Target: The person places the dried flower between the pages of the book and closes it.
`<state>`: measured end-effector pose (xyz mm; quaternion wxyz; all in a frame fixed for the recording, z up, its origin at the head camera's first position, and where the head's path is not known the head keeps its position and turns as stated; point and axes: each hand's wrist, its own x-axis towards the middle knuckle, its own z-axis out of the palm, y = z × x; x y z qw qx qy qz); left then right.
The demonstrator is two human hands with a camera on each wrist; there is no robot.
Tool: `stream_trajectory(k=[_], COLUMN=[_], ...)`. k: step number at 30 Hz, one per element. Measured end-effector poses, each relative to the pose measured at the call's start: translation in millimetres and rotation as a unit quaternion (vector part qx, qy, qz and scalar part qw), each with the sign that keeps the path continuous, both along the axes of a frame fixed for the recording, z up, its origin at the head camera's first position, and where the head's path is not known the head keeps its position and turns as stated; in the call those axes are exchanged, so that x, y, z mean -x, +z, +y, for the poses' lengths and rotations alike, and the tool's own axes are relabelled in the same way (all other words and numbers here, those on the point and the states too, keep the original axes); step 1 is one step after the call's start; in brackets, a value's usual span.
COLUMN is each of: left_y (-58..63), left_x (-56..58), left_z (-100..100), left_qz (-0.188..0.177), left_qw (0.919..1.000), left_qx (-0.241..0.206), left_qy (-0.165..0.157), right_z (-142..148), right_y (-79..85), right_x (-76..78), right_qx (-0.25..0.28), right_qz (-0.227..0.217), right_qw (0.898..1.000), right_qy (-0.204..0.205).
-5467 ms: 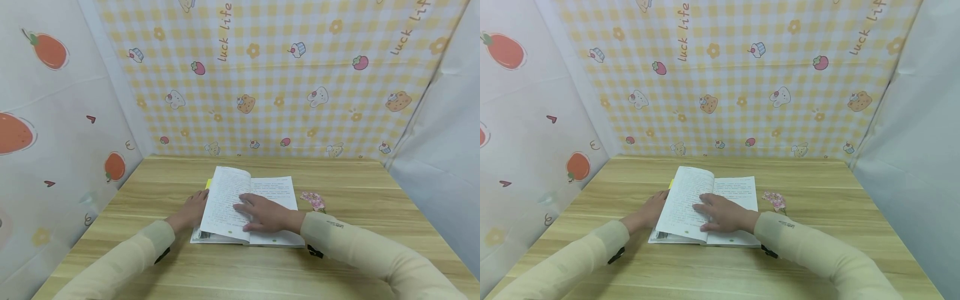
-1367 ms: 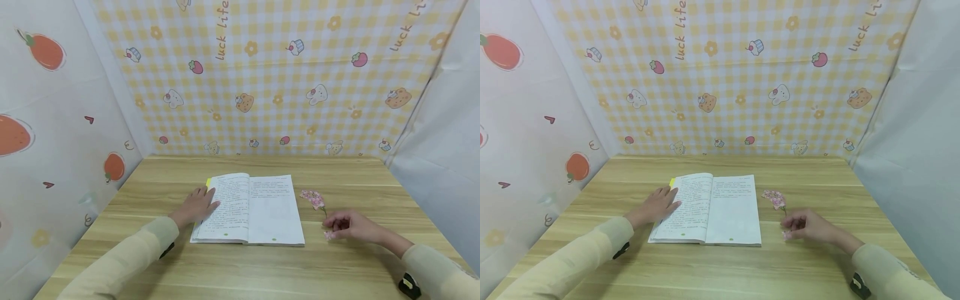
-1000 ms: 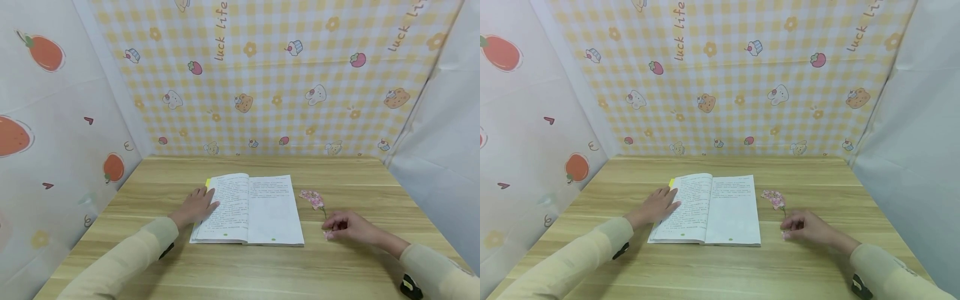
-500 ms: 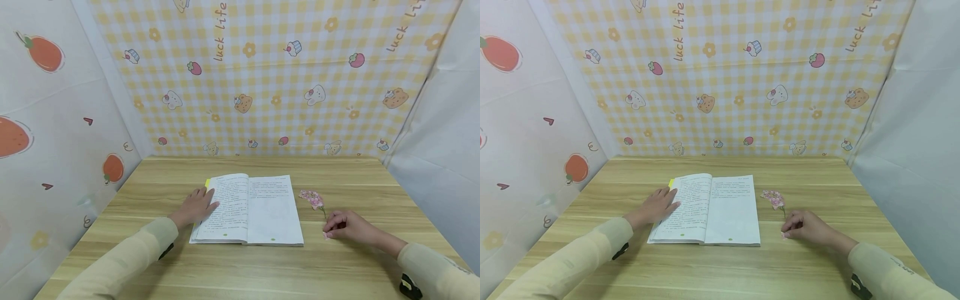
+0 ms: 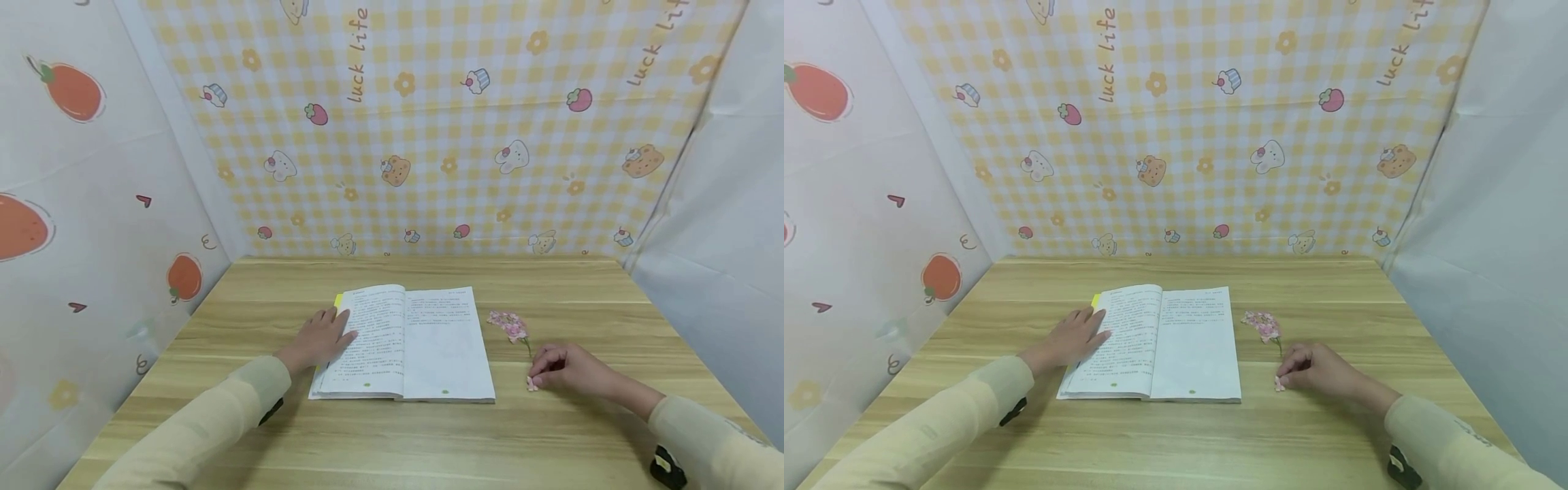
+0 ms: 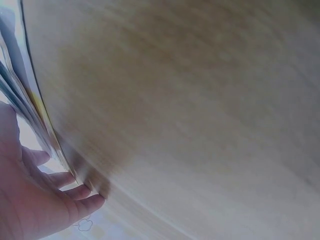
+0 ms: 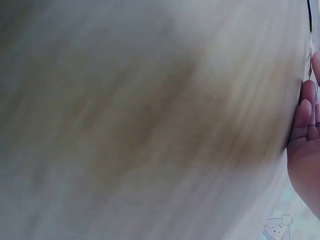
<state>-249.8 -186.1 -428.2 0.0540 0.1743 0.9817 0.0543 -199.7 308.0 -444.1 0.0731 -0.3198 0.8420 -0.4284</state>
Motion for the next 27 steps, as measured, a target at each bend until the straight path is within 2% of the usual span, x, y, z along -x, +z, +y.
stream_trajectory(k=[4, 10, 18, 27], left_y=[-0.2, 0.8, 1.5, -2.1], left_x=[-0.2, -1.3, -2.0, -1.1], left_z=[0, 0, -1, -2], left_qz=[0.003, 0.0, 0.0, -0.001], left_qw=[1.0, 1.0, 1.0, 1.0], left_qx=[-0.002, -0.004, -0.01, -0.007], left_qy=[0.0, 0.003, 0.0, -0.001], right_z=[-1, -3, -16, -48], right_y=[6.3, 16.3, 24.3, 25.4], right_x=[1.4, 3.0, 8.6, 19.2], right_qx=[-0.005, 0.015, 0.044, 0.09], right_qz=[-0.047, -0.128, -0.178, -0.218], right_qw=[0.998, 0.99, 0.981, 0.97], right_qy=[-0.03, -0.057, -0.059, -0.059])
